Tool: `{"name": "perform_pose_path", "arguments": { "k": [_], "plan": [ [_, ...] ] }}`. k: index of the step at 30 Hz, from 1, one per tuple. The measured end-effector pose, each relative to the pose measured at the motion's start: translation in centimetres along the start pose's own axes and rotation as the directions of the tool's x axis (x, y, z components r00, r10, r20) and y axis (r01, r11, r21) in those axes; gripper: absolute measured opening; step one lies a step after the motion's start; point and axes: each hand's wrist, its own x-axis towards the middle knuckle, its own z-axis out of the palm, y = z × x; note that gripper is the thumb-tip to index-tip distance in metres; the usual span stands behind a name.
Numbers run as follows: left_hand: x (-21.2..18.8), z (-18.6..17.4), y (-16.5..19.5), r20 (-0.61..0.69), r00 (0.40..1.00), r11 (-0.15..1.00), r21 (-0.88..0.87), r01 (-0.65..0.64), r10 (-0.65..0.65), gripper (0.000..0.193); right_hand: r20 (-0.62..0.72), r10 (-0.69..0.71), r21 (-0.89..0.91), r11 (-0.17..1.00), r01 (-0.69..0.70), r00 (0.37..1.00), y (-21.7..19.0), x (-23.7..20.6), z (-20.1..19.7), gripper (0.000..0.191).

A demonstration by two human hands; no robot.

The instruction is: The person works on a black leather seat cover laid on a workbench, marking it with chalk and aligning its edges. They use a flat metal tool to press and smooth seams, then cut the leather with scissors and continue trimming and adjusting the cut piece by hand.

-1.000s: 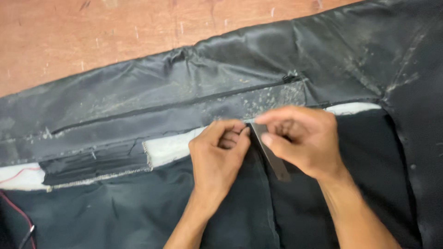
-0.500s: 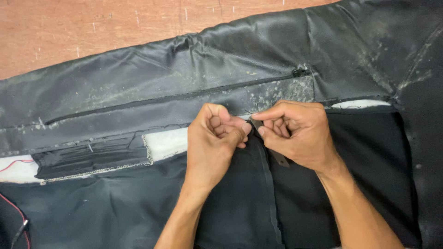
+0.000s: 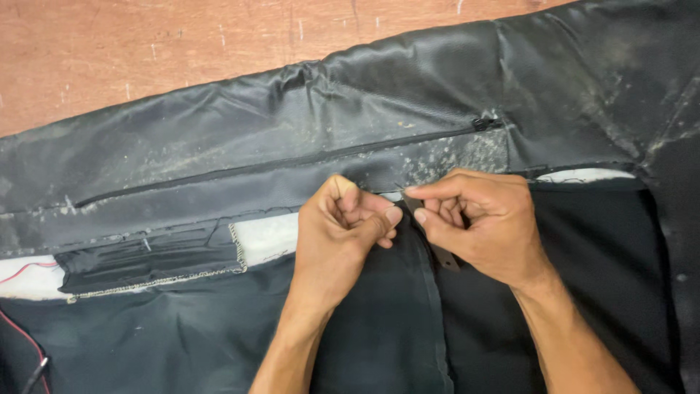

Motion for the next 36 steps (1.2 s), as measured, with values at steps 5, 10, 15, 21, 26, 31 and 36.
{"name": "perform_pose_path", "arguments": {
  "k": [5, 10, 15, 21, 26, 31, 36],
  "plan": [
    [0.0, 0.1, 0.3, 0.011, 1.0, 1.0, 0.003, -0.009, 0.009, 0.036, 0.016, -0.046, -0.059, 0.997, 0.047, 0.999, -0.1, 0.1, -0.3, 0.029],
    [0.0, -0.1, 0.2, 0.018, 1.0, 1.0, -0.016, -0.004, 0.005, 0.037, 0.023, -0.045, -0.099, 0.994, 0.047, 0.999, 0.0, 0.1, -0.1, 0.031],
    [0.3, -0.7, 0.0, 0.035, 0.999, 0.998, -0.066, 0.019, -0.017, 0.038, 0.007, -0.026, -0.083, 0.996, 0.027, 1.0, 0.2, 0.0, 0.3, 0.029],
    [-0.1, -0.1, 0.4, 0.045, 0.999, 0.998, -0.058, -0.026, 0.029, 0.037, -0.014, 0.057, 0.098, 0.994, -0.055, 0.998, 0.8, -0.4, -0.4, 0.027],
    [-1.5, 2.0, 0.9, -0.067, 0.989, 0.979, 0.167, -0.116, 0.128, 0.029, -0.033, 0.1, 0.363, 0.928, -0.082, 0.994, 1.6, -0.6, -1.2, 0.029],
    [-2.4, 4.4, 0.7, -0.183, 0.95, 0.847, 0.517, -0.128, 0.255, 0.037, -0.021, 0.081, 0.391, 0.918, -0.066, 0.996, 1.5, -0.9, -1.5, 0.029],
    [-2.0, 3.2, 0.2, -0.188, 0.962, 0.94, 0.317, -0.129, 0.196, 0.03, -0.012, 0.059, 0.17, 0.984, -0.056, 0.998, 0.9, -0.7, -0.7, 0.026]
  ]
}}
